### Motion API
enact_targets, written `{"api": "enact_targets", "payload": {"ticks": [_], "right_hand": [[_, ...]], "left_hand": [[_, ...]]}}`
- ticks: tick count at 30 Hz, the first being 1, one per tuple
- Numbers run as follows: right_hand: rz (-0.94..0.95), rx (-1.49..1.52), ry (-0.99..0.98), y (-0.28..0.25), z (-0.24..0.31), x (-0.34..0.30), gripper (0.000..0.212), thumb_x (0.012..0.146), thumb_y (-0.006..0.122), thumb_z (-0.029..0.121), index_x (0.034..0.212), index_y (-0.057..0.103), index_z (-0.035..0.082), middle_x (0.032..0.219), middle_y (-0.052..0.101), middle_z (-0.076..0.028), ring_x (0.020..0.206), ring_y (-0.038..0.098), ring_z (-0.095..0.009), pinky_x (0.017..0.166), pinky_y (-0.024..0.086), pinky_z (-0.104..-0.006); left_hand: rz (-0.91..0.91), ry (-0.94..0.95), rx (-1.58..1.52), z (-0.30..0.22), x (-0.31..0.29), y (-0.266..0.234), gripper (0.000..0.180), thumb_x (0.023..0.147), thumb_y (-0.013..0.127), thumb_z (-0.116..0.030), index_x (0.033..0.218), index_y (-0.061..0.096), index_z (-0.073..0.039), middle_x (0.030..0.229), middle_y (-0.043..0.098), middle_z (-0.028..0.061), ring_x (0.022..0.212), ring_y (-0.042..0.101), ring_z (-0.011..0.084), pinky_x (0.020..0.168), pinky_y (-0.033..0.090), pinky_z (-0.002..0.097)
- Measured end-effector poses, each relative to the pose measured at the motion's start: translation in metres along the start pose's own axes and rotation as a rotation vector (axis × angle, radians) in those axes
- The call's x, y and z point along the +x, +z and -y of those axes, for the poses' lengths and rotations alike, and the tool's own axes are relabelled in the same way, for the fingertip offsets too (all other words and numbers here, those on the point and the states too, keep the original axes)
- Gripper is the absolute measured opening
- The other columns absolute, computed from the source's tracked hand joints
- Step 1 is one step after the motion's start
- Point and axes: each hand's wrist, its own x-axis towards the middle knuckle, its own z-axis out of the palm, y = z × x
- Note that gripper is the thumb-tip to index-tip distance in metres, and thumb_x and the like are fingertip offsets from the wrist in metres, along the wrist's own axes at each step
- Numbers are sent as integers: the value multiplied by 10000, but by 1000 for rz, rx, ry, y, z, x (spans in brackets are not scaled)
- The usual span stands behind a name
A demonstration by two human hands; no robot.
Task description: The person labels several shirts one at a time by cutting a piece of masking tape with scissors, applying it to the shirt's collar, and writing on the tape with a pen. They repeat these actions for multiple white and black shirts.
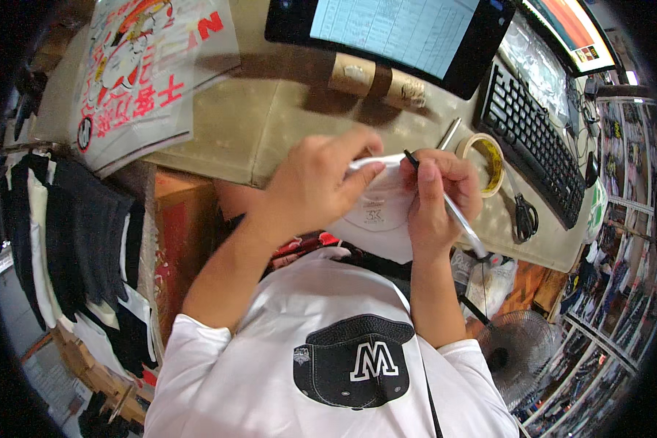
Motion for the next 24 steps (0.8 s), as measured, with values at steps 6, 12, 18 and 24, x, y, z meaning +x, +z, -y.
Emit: {"api": "enact_targets", "payload": {"ticks": [6,12,18,24], "right_hand": [[0,-363,-55,-1,-4,3,298,835,696,6,607,505,23,592,612,-74,496,508,-82,481,400,-223],[89,-441,-142,3,-3,5,308,754,732,-31,606,470,34,597,620,-83,462,529,-103,441,395,-227],[110,-493,-197,6,-4,8,317,743,734,-39,608,458,38,606,626,-84,459,525,-100,435,398,-228],[103,-486,-152,5,-5,7,323,744,738,-35,603,457,41,595,614,-86,447,500,-113,429,385,-239]], "left_hand": [[-34,12,-103,7,-3,-1,219,907,634,-132,1061,517,-30,781,578,93,713,596,177,637,477,302],[-44,29,-93,9,-3,1,193,909,626,-123,1029,516,-18,806,571,92,720,589,174,636,472,301],[-45,67,-64,10,-1,0,179,905,625,-113,1012,520,-14,818,578,95,725,595,176,625,468,302],[-65,78,-52,11,-1,0,175,897,632,-106,998,522,-16,807,578,96,708,592,179,617,470,302]]}}
